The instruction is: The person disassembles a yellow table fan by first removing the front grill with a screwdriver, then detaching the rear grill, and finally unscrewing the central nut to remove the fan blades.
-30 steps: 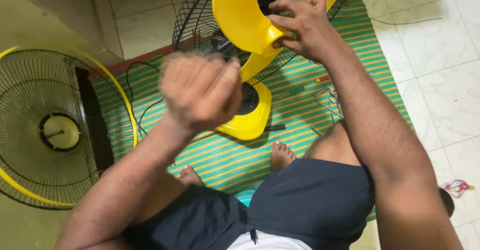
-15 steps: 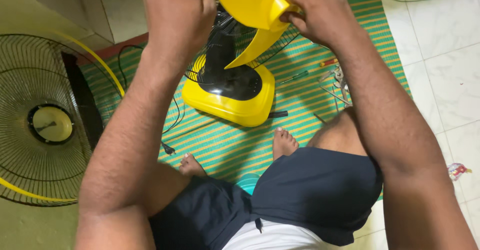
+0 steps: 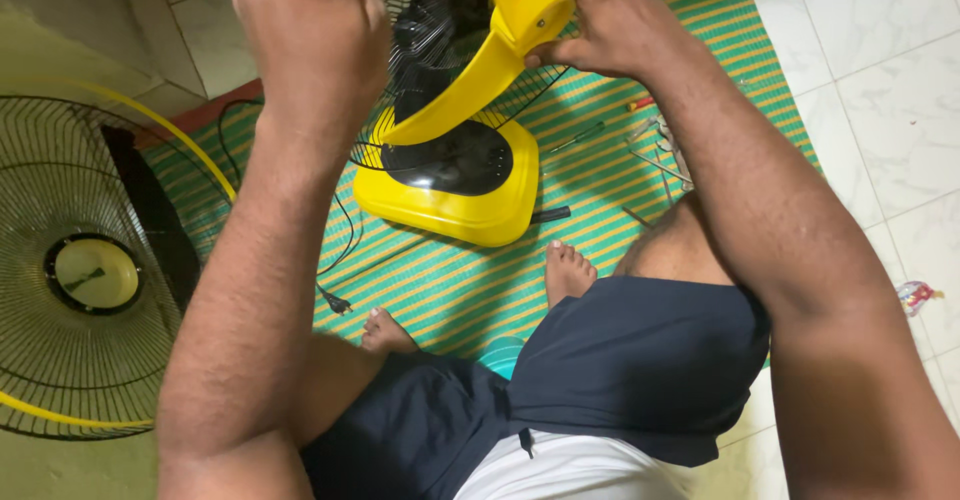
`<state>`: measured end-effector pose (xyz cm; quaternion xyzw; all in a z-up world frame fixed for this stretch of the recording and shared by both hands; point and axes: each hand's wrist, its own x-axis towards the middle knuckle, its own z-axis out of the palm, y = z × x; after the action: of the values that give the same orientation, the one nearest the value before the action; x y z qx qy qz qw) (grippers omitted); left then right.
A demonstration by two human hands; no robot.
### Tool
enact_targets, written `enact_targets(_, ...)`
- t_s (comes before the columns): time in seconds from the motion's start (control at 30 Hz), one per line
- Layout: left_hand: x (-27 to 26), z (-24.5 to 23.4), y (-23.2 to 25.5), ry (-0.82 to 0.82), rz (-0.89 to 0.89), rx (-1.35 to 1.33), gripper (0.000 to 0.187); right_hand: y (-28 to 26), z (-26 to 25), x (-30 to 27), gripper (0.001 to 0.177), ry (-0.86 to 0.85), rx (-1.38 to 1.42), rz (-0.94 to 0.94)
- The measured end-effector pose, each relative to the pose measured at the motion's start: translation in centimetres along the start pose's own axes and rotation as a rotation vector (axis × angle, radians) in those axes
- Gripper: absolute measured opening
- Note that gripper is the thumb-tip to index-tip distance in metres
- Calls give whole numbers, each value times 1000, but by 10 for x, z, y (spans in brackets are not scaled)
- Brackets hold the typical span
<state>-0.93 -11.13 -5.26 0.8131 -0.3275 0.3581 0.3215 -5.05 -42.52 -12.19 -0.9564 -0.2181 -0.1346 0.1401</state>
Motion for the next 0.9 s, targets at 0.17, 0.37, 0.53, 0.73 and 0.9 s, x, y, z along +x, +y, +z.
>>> enact_targets(0.17,-5,1,0,14,-17,16,13,0,5,-1,76,19,65,3)
enact_targets(0.37,-10,2,-8,16,26,79,16,-19,-7,1,68,56,30,9)
enact_targets(0.53,-13,0,-9,16,21,110,17,-40,-18,6,62,72,46,-18)
enact_targets(0.73,-14,-4,-13,-8,5,81,15,-39,-23,1,69,48,38,-71)
enact_targets(0.9,-17,-3,-21,67,120,186,16,-34,-31,-15,85,119,-70,-192)
